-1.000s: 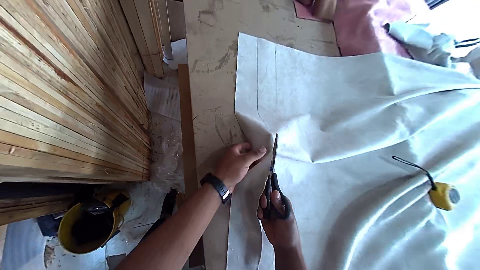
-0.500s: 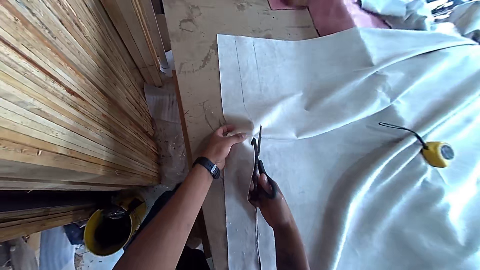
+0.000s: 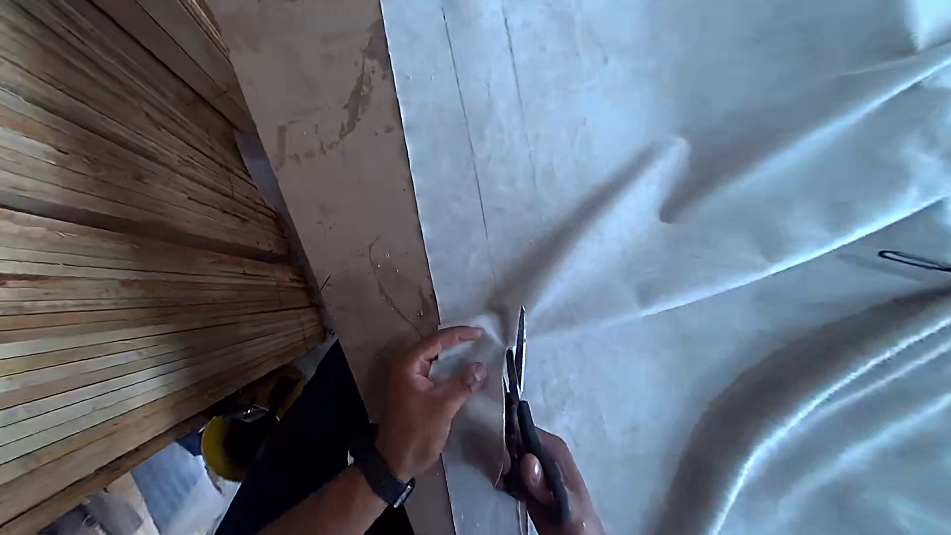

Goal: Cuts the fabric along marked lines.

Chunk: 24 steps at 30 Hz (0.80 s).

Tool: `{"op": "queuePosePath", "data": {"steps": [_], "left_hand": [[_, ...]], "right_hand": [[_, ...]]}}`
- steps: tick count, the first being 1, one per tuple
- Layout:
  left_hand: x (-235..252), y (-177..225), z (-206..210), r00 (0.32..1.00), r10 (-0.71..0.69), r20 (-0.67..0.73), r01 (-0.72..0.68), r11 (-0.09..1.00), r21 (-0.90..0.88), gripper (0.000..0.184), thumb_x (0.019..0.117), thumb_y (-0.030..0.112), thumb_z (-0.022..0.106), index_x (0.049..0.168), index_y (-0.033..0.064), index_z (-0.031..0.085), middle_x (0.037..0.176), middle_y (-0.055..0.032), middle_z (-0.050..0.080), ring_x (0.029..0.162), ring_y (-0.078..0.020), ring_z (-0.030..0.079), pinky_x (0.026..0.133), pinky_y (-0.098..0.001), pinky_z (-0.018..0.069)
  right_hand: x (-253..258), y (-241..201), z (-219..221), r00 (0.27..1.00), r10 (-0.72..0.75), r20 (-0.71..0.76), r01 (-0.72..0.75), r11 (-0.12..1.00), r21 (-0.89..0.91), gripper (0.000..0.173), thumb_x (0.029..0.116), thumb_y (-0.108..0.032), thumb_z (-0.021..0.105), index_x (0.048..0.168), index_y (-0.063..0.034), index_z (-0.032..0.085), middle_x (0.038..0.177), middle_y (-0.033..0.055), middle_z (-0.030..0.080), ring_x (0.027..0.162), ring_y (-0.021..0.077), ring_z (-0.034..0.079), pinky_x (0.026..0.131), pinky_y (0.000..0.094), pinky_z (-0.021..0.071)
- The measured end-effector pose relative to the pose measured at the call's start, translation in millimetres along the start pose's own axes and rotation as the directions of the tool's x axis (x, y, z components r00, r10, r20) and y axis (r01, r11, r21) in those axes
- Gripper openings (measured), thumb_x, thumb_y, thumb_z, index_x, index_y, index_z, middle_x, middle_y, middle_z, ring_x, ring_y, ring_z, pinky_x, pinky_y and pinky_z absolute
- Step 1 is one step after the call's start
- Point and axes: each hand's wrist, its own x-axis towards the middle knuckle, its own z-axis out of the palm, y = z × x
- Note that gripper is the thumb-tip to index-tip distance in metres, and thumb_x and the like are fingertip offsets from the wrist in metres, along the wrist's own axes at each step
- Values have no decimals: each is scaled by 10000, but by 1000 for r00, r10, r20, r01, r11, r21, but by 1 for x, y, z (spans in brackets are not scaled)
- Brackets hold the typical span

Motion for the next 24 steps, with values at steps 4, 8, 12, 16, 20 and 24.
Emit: {"op": "queuePosePath", "data": {"steps": [4,8,12,16,20,24], "left_hand": [[-9,-4,3,995,93,30,-92,995,-23,539,898,113,790,1405,39,623,1426,-96,630,1320,-237,602,1121,-438,532],[-17,-7,5,987,156,41,-154,987,-44,598,889,80,795,1432,-25,570,1448,-160,596,1320,-277,598,1113,-440,539],[-28,-12,8,981,190,25,-189,981,-46,652,885,99,806,1471,-4,538,1465,-169,577,1300,-279,609,1093,-439,553],[-40,-18,10,982,187,-4,-187,982,-36,699,877,123,824,1503,52,523,1469,-138,579,1287,-265,618,1075,-433,566],[-43,-21,9,984,178,-4,-178,983,-51,713,875,122,825,1514,64,513,1473,-140,573,1288,-271,616,1075,-440,566],[-44,-21,5,985,171,4,-171,984,-50,709,881,121,819,1514,49,507,1484,-137,565,1315,-271,597,1100,-442,549]], "right_hand": [[-7,-10,5,998,55,0,-55,995,-83,490,934,-632,638,954,-148,711,822,-12,671,695,87,633,617,283,555],[-7,-11,7,999,33,-13,-34,999,-36,483,939,-622,638,1008,-151,718,841,-5,682,711,95,650,644,290,574],[0,-9,6,1000,-6,-2,6,1000,14,445,938,-592,660,1031,-163,731,858,-23,691,719,65,648,648,251,566],[-8,-1,7,1000,-19,-8,19,998,56,450,931,-576,682,992,-133,731,807,8,685,681,98,647,626,276,567],[-10,-1,7,1000,-18,-13,19,998,53,403,940,-527,699,927,-125,724,736,5,656,619,89,611,575,263,536],[-15,-8,13,999,22,-36,-20,999,48,311,957,-434,717,943,-125,754,739,7,667,587,71,585,543,252,519]]}}
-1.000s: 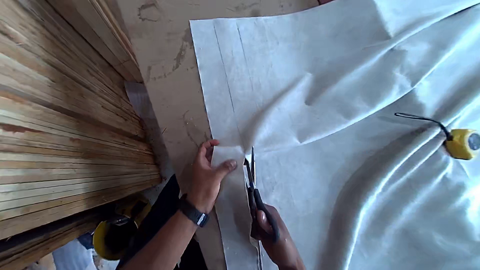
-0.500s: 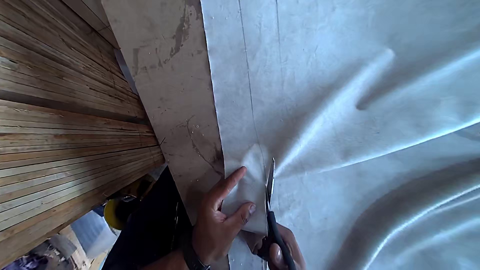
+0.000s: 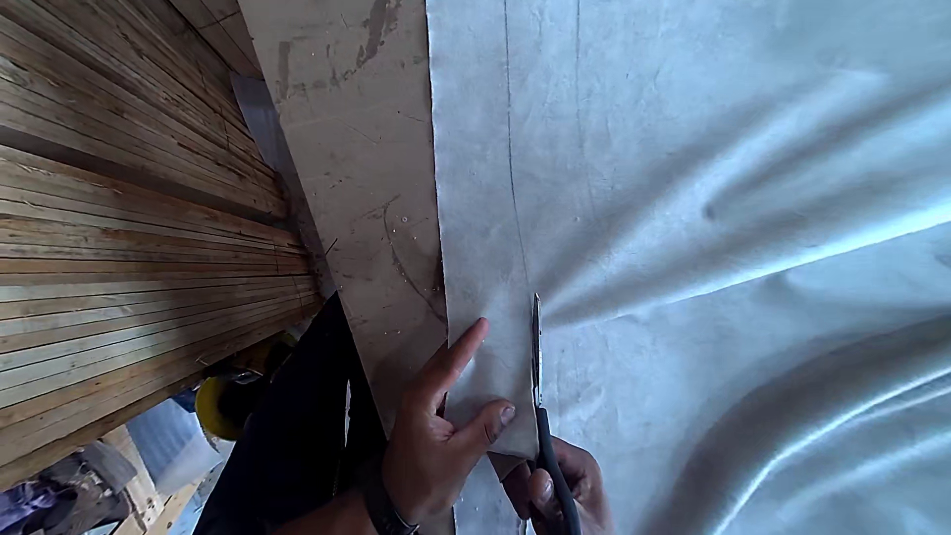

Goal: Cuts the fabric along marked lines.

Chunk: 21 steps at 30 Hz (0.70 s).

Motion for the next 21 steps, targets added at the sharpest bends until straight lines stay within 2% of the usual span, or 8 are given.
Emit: {"op": "queuePosePath", "data": {"steps": [3,5,10,12,15,17,19,21], "left_hand": [[1,2,-3,1000,7,28,-7,1000,9,703,886,119,813,1504,4,499,1509,-159,537,1356,-271,565,1127,-433,527],[1,3,-4,998,18,57,-20,999,31,693,889,126,811,1496,-5,504,1516,-164,531,1374,-271,549,1146,-433,508],[-1,5,-6,996,20,84,-21,1000,12,717,882,93,810,1505,-32,477,1514,-176,529,1363,-284,557,1141,-440,513],[0,4,-7,995,36,92,-38,999,11,725,885,92,805,1508,-50,460,1508,-178,533,1349,-280,569,1135,-436,517],[-1,2,-8,993,58,101,-58,998,-3,736,882,87,805,1505,-73,449,1510,-186,531,1361,-280,559,1149,-438,505],[-3,0,-10,993,57,106,-56,998,-13,743,877,75,808,1508,-72,444,1519,-191,520,1374,-288,547,1158,-446,496],[-3,0,-11,992,56,111,-54,998,-13,740,878,70,806,1512,-59,448,1522,-192,516,1370,-288,551,1153,-442,502],[-2,3,-13,991,60,123,-61,998,9,717,882,75,803,1503,-51,468,1504,-188,535,1349,-271,570,1138,-423,512]], "right_hand": [[4,-4,0,1000,5,6,-5,1000,4,316,960,-436,712,935,-123,747,740,5,666,595,74,588,557,256,523],[13,-7,-3,1000,-4,12,4,1000,-14,364,947,-494,704,953,-132,746,771,3,683,633,83,624,590,264,552],[32,-13,-8,1000,-5,24,7,996,-89,475,913,-596,690,1022,-137,747,959,4,714,830,86,681,699,260,586],[33,-15,-6,1000,4,20,-3,996,-87,444,919,-566,700,1022,-137,749,946,-4,717,809,76,681,682,251,585],[29,-18,-4,1000,25,11,-25,998,-50,324,936,-445,735,1000,-128,763,876,-1,721,686,56,648,603,231,562],[27,-18,-4,999,38,10,-37,998,-47,295,939,-412,743,985,-121,764,849,5,717,647,58,629,578,230,547],[30,-19,-5,999,34,4,-34,998,-57,299,929,-416,754,965,-120,765,842,5,715,655,61,633,585,230,551],[40,-21,-6,1000,13,13,-11,996,-92,344,921,-480,740,951,-137,755,844,-25,703,704,42,643,621,215,555]]}}
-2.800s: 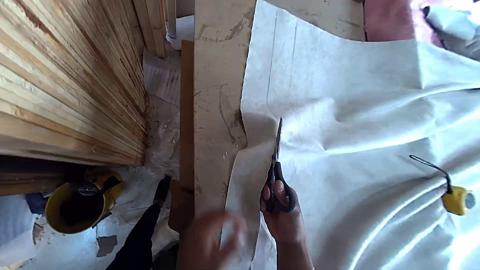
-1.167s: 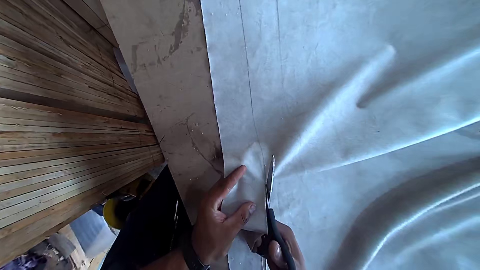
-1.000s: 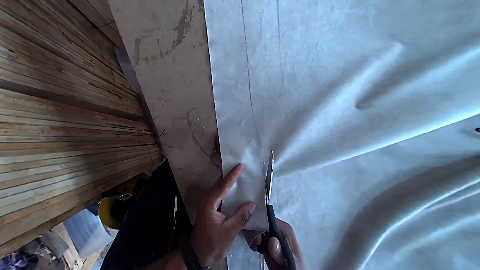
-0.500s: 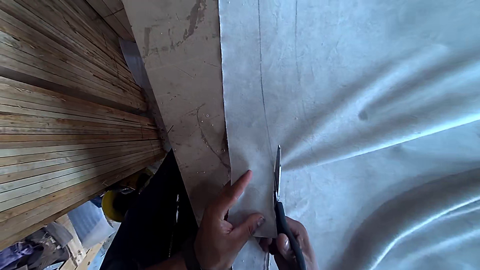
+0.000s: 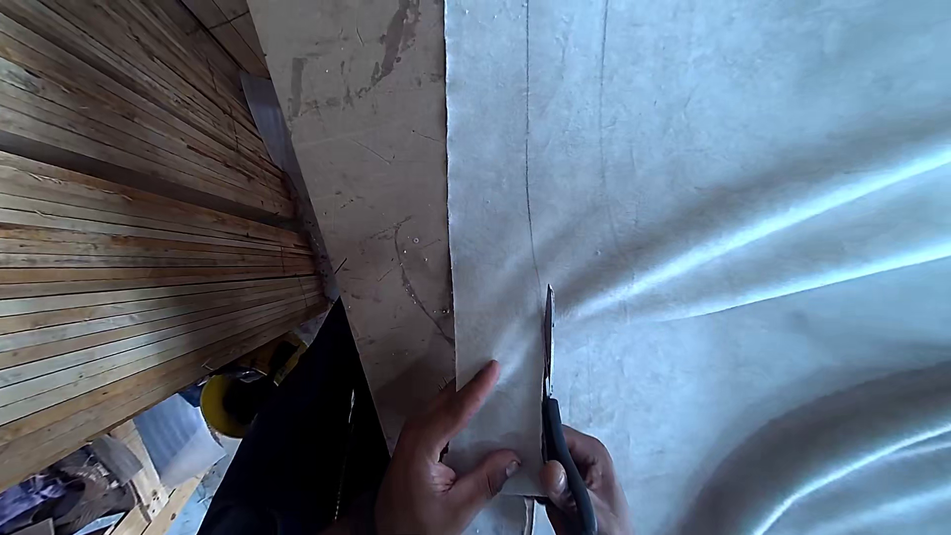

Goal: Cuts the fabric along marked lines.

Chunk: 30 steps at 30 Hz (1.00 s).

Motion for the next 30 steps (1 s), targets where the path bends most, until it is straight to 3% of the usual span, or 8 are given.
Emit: {"op": "queuePosePath", "data": {"steps": [2,5,12,18,21,26,30], "left_hand": [[-2,3,0,1000,-13,9,13,1000,9,698,890,80,798,1499,-42,480,1500,-177,544,1345,-258,576,1136,-413,519],[-2,5,-1,1000,-27,13,27,1000,-1,707,894,83,794,1508,-42,466,1512,-175,532,1354,-258,567,1143,-418,513],[-6,8,-2,999,-50,7,50,999,7,727,878,88,813,1506,-43,470,1510,-166,539,1349,-258,573,1141,-418,514],[-8,13,-4,997,-55,55,53,998,36,718,878,86,815,1501,-41,480,1495,-160,555,1344,-240,578,1139,-405,515],[-7,16,-6,996,-70,64,68,997,24,712,882,75,807,1501,-43,477,1503,-162,547,1348,-242,575,1139,-406,515],[-8,19,-10,992,-97,80,96,995,19,711,890,81,801,1513,-22,474,1505,-162,540,1332,-229,586,1121,-401,528],[-12,23,-12,988,-114,101,109,993,49,685,896,96,800,1502,-7,498,1495,-163,555,1332,-226,590,1115,-406,533]], "right_hand": [[12,-4,-4,999,-39,28,40,997,-61,416,925,-562,695,957,-150,742,870,-49,699,765,23,646,670,201,549],[21,-5,-6,997,-61,41,64,996,-69,474,925,-596,677,945,-124,717,857,-30,671,769,42,632,666,213,535],[15,-12,1,1000,8,-12,-8,1000,-17,327,930,-424,748,904,-97,748,821,2,702,668,45,629,589,204,539],[33,-17,3,1000,-26,7,27,999,-28,466,929,-577,680,939,-113,719,817,-15,673,711,49,634,631,218,541],[40,-19,6,1000,-20,4,20,999,-28,466,933,-574,676,959,-110,718,829,-10,683,734,56,646,659,226,551],[39,-26,12,998,26,-57,-26,1000,-10,340,924,-432,750,914,-93,755,790,13,711,640,57,643,579,219,555],[47,-27,9,998,18,-57,-17,1000,8,412,920,-526,721,868,-117,712,715,-6,648,599,61,600,554,231,524]]}}
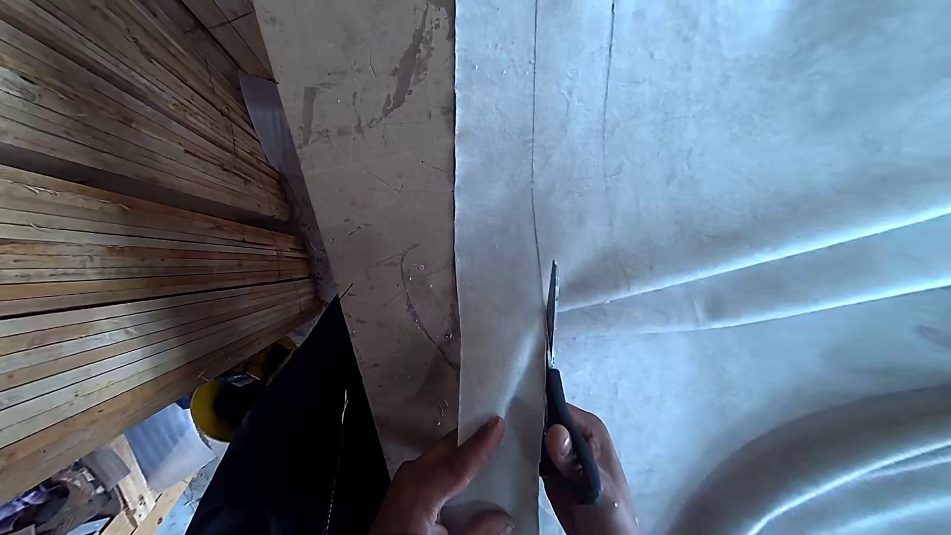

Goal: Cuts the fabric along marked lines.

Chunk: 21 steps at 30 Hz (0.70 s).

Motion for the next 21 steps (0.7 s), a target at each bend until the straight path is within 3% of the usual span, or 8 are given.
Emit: {"op": "queuePosePath", "data": {"steps": [4,11,17,21], "left_hand": [[-4,5,-2,999,-31,23,30,998,52,671,913,127,789,1515,42,503,1478,-150,570,1297,-197,613,1076,-388,558],[-7,4,-10,998,-48,51,45,997,57,671,923,130,778,1526,60,494,1503,-144,549,1312,-201,605,1085,-394,554],[-15,9,-5,995,-78,67,72,994,80,667,916,151,792,1516,70,512,1458,-164,583,1269,-207,636,1052,-408,573],[-13,12,-7,995,-61,80,53,994,99,656,925,165,785,1514,72,513,1441,-165,597,1257,-211,644,1039,-416,579]], "right_hand": [[13,-2,-2,999,-23,33,24,999,-22,476,918,-606,676,931,-131,695,747,-27,639,654,54,613,598,228,533],[14,-7,-3,999,6,41,-6,1000,-9,347,932,-437,746,852,-101,717,702,5,637,560,70,580,510,222,512],[29,-13,1,998,-34,44,34,999,9,436,929,-558,693,898,-124,700,714,-25,628,613,51,596,570,217,520],[34,-17,4,999,-43,34,44,999,-28,421,928,-542,703,897,-122,699,725,-30,637,633,44,606,584,210,522]]}}
